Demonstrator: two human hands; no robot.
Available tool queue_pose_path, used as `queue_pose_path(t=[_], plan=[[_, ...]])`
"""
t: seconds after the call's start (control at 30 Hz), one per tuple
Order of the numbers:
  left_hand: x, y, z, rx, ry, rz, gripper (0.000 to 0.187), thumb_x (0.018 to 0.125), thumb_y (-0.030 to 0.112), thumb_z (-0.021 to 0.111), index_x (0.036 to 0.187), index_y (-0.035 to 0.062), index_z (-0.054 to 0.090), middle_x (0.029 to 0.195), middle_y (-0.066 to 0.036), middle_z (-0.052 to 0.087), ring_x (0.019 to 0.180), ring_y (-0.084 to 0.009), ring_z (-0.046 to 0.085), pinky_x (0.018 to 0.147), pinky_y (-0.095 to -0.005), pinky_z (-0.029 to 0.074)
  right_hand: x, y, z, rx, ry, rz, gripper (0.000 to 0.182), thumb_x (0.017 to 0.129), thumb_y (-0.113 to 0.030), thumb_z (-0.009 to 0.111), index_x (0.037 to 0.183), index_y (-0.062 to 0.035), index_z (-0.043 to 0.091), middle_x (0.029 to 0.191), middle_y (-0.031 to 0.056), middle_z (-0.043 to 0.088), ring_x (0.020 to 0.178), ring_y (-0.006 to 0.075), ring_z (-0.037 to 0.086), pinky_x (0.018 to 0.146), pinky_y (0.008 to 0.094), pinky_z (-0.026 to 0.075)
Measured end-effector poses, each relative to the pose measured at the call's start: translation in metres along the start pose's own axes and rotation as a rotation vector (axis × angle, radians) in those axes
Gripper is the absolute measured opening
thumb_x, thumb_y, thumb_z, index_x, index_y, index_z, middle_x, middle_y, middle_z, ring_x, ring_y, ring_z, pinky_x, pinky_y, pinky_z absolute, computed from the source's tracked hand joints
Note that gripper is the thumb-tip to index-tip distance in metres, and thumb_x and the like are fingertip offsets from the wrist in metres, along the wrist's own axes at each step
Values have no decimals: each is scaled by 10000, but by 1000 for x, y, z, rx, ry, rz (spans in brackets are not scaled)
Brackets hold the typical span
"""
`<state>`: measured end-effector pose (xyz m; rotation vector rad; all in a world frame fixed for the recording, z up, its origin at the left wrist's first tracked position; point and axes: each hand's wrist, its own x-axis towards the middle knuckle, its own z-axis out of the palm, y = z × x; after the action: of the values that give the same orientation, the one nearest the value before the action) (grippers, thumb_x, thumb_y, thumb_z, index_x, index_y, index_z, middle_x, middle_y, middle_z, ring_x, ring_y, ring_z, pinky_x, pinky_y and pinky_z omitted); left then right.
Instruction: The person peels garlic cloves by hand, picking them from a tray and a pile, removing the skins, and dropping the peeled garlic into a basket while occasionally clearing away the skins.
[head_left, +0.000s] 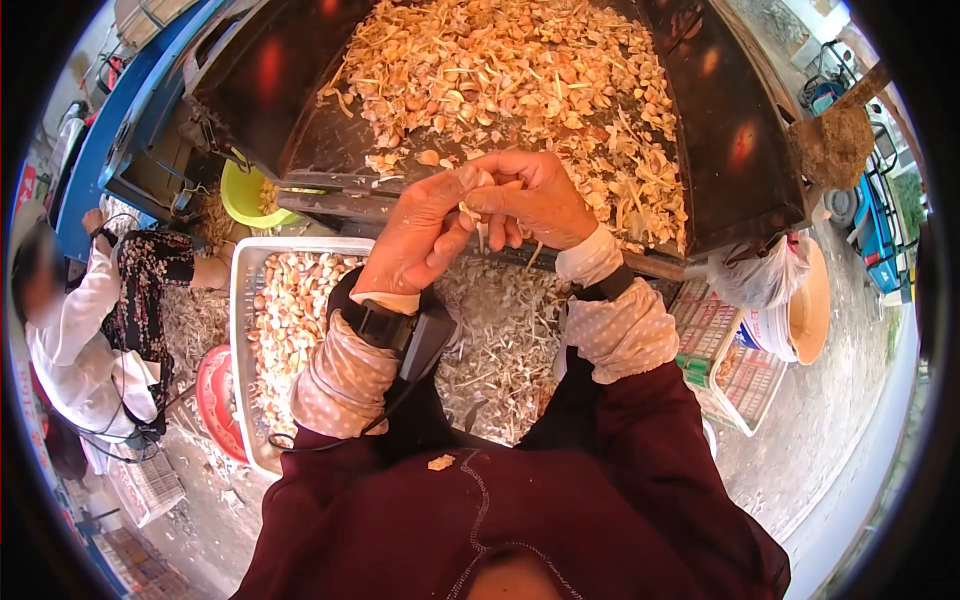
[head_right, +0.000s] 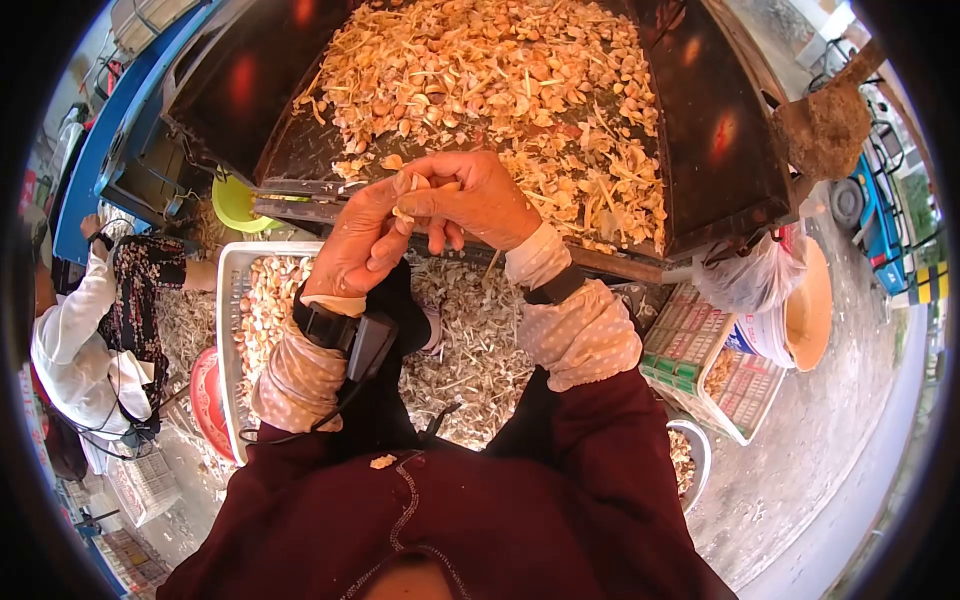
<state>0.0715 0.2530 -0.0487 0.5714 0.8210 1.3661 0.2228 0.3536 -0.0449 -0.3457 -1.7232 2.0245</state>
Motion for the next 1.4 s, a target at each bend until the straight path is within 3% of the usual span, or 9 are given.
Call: queue_pose_path(t=[0.2, 0.83, 0.93, 1.0, 1.03, 1.1, 1.17, 1.27, 1.4], plan=[[3, -7, 4, 8, 202, 90, 285, 986, 269, 554, 872, 9, 564, 696, -19, 569, 443, -31, 429, 350, -155, 285, 6, 9, 4, -121, 120, -3, 183, 897, -143, 667, 953, 25, 621, 732, 49, 661, 530, 113, 634, 404, 199, 464], [-3, -10, 4, 221, 213, 278, 163, 924, 94, 591, 1043, -2, 647, 697, -2, 595, 482, -41, 459, 401, -176, 285, 16, 10, 4, 586, 183, 76, 145, 922, -135, 619, 888, 5, 597, 698, 94, 628, 421, 109, 562, 343, 212, 397], [-3, -14, -6, 57, 337, 252, 172, 940, 131, 579, 1044, 10, 643, 670, 13, 565, 536, -38, 481, 448, -180, 320, 28, -7, 22, 557, 155, -44, 158, 924, -136, 607, 1001, -1, 580, 689, 87, 621, 414, 94, 536, 325, 183, 387], [-1, -26, -20, -138, 145, 207, 263, 982, 211, 539, 1172, 29, 559, 852, -15, 614, 709, -59, 549, 586, -217, 442, 41, -33, 58, 379, 21, -23, 149, 904, -131, 633, 941, 10, 605, 687, 84, 620, 439, 102, 570, 348, 201, 408], [7, -46, -11, -150, 364, 281, 310, 993, 277, 522, 1201, 47, 532, 908, -29, 625, 935, -125, 597, 786, -281, 502, 48, -40, 82, 231, -37, 10, 147, 896, -129, 643, 912, 15, 616, 677, 75, 618, 452, 105, 586, 358, 209, 419], [14, -60, -38, -71, 173, 165, 285, 950, 210, 601, 1179, 48, 555, 949, -73, 640, 927, -208, 651, 738, -322, 559, 70, -28, 129, -110, -145, -56, 176, 878, -133, 671, 863, 34, 619, 638, 54, 603, 470, 95, 604, 381, 210, 443], [20, -61, -39, -70, 263, 73, 314, 891, 140, 668, 1171, 39, 568, 992, -121, 660, 847, -226, 678, 600, -317, 576, 84, 8, 158, -627, -315, -428, 415, 813, -320, 741, 960, 52, 629, 699, 119, 633, 645, 288, 676, 604, 376, 549], [10, -49, -44, -80, 208, -34, 350, 898, 160, 658, 1212, 47, 553, 1011, -124, 667, 905, -219, 675, 674, -315, 584, 77, 15, 173, -552, -165, -862, 506, 796, -409, 740, 1046, 21, 645, 895, 178, 666, 860, 354, 670, 727, 423, 536], [-6, -60, -12, -404, 222, 245, 312, 939, 186, 597, 1211, 39, 553, 1056, -72, 640, 948, -187, 642, 787, -289, 516, 61, -32, 91, -590, -210, -230, 350, 847, -254, 713, 1083, 0, 670, 941, 137, 695, 798, 206, 691, 674, 306, 554]])
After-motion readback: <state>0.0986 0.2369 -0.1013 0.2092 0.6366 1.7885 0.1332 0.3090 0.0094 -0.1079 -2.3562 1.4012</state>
